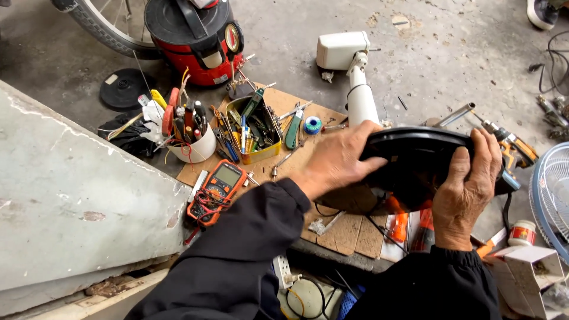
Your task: Repairing an electric fan by disassembling the base and motor housing using hand tools
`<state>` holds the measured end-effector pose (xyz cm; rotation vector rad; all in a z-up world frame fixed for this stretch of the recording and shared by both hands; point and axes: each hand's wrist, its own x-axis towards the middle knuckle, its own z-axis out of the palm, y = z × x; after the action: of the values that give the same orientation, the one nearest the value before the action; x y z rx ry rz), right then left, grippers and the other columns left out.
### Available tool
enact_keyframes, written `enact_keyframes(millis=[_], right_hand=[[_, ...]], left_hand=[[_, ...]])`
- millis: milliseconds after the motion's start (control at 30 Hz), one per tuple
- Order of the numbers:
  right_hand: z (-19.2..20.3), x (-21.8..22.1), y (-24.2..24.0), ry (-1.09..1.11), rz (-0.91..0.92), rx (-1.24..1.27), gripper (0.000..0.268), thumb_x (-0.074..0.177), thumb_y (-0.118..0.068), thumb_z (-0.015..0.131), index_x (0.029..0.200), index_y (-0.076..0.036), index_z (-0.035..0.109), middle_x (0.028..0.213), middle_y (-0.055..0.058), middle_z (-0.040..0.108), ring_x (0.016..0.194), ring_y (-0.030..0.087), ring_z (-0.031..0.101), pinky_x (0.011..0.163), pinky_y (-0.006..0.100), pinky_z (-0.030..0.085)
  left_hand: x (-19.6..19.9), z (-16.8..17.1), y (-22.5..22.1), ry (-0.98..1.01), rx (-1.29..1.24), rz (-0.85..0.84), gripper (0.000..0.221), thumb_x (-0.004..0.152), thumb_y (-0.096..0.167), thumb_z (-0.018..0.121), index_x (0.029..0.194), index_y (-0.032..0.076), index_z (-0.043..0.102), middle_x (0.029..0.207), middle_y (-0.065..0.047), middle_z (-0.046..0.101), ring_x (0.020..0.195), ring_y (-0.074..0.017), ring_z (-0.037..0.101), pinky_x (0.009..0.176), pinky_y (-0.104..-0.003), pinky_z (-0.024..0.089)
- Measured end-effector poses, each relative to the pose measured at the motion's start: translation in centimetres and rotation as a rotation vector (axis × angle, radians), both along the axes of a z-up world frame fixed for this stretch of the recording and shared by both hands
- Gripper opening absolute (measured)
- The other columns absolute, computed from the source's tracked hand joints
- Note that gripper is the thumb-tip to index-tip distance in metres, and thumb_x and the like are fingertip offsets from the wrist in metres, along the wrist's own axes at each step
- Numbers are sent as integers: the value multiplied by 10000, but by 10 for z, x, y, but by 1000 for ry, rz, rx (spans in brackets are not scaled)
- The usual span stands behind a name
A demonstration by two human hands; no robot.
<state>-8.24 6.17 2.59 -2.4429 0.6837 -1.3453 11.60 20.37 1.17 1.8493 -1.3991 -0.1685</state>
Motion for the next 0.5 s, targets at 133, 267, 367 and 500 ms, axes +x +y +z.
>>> enact_keyframes(millis=[133,267,367,500], right_hand=[[-1,-10,-5,65,19,3,405,1258,-49,483,1610,141,547,1655,328,490,1561,481,436,1310,566,310],[0,-13,-7,62,72,-12,393,1235,48,507,1617,134,538,1668,331,480,1579,476,433,1340,560,301],[-2,-14,-10,69,86,-30,402,1222,80,508,1617,145,544,1665,345,488,1582,486,422,1340,570,288],[-5,-17,-14,67,102,-49,423,1201,115,516,1622,153,542,1660,362,493,1584,497,411,1347,582,269]], left_hand=[[41,-3,30,153,167,-163,534,922,422,818,1366,219,602,1296,-73,810,1141,-311,787,825,-460,582],[65,-17,47,157,496,-183,548,873,377,876,1393,321,712,1273,12,825,1148,-244,768,883,-455,538],[66,-17,53,78,637,-178,501,884,226,828,1371,322,754,1263,34,826,1154,-274,750,856,-513,545],[67,-26,50,-9,677,-172,439,943,159,780,1349,325,787,1170,51,844,1113,-280,758,891,-548,579]])
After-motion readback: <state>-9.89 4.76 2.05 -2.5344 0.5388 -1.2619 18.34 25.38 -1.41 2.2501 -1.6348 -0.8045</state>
